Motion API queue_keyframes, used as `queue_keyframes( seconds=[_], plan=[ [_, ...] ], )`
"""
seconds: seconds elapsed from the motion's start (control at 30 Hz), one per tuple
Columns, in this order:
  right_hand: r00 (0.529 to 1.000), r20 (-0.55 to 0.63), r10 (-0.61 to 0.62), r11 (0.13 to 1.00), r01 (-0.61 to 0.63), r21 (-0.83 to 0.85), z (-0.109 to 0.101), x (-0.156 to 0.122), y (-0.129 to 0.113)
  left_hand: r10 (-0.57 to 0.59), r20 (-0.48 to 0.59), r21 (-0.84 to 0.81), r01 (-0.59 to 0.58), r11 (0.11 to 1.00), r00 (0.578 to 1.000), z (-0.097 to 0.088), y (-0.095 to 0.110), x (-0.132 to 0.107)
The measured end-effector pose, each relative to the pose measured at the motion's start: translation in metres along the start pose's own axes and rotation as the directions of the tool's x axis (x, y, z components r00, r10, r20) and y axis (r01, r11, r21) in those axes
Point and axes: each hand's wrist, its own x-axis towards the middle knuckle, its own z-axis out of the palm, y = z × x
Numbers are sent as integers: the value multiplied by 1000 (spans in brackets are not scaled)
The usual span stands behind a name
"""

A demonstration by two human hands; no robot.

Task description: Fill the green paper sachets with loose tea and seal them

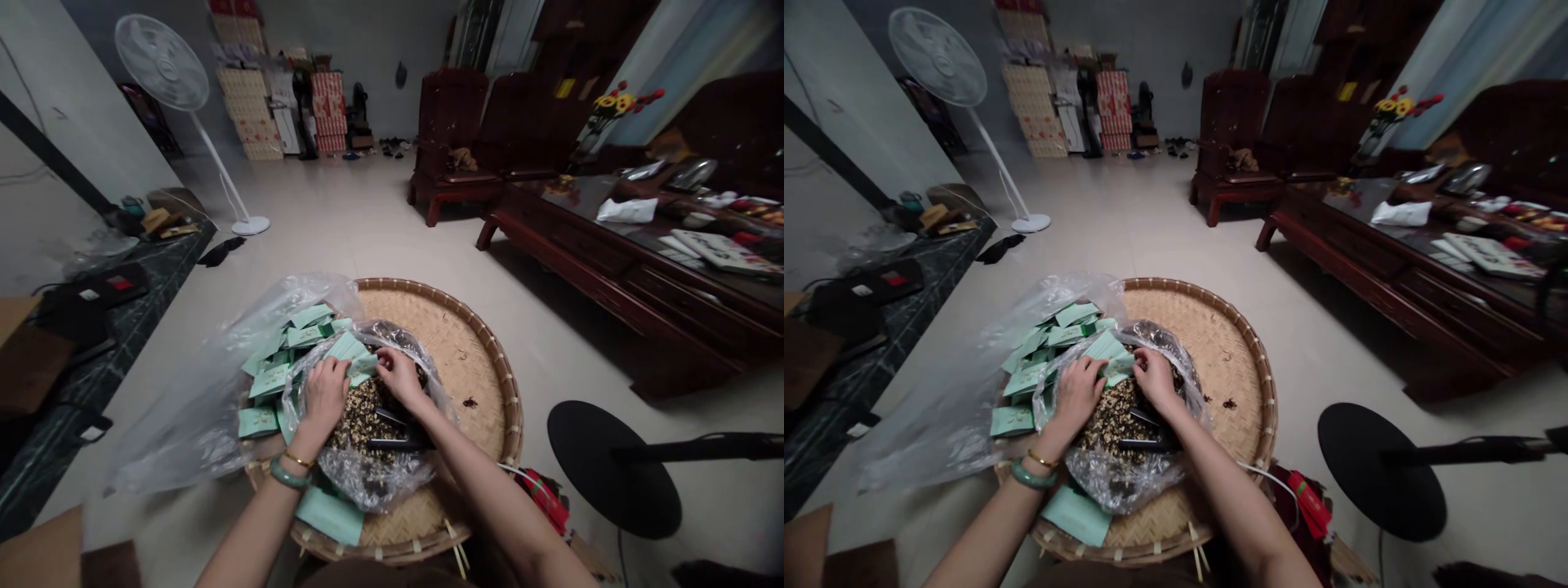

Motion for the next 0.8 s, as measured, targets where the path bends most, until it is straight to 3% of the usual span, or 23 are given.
queue_keyframes(
  seconds=[0.13,0.3,0.57,0.7,0.8],
  plan=[
    [998,-61,-34,995,40,96,-7,-10,-9,7,-135,-96,-20,995,991,-3,-4,0],
    [965,-186,-185,957,219,188,-22,-21,-30,-17,-205,-426,-74,902,979,-14,-4,-3],
    [844,-371,-387,915,401,-43,-25,-42,-45,-287,1,-795,175,581,958,-22,16,-13],
    [820,-386,-423,901,427,-79,-26,-48,-40,-285,158,-882,265,390,945,-25,25,-16],
    [818,-400,-414,901,430,-52,-26,-50,-37,-260,244,-893,321,315,934,-27,30,-19]
  ],
)
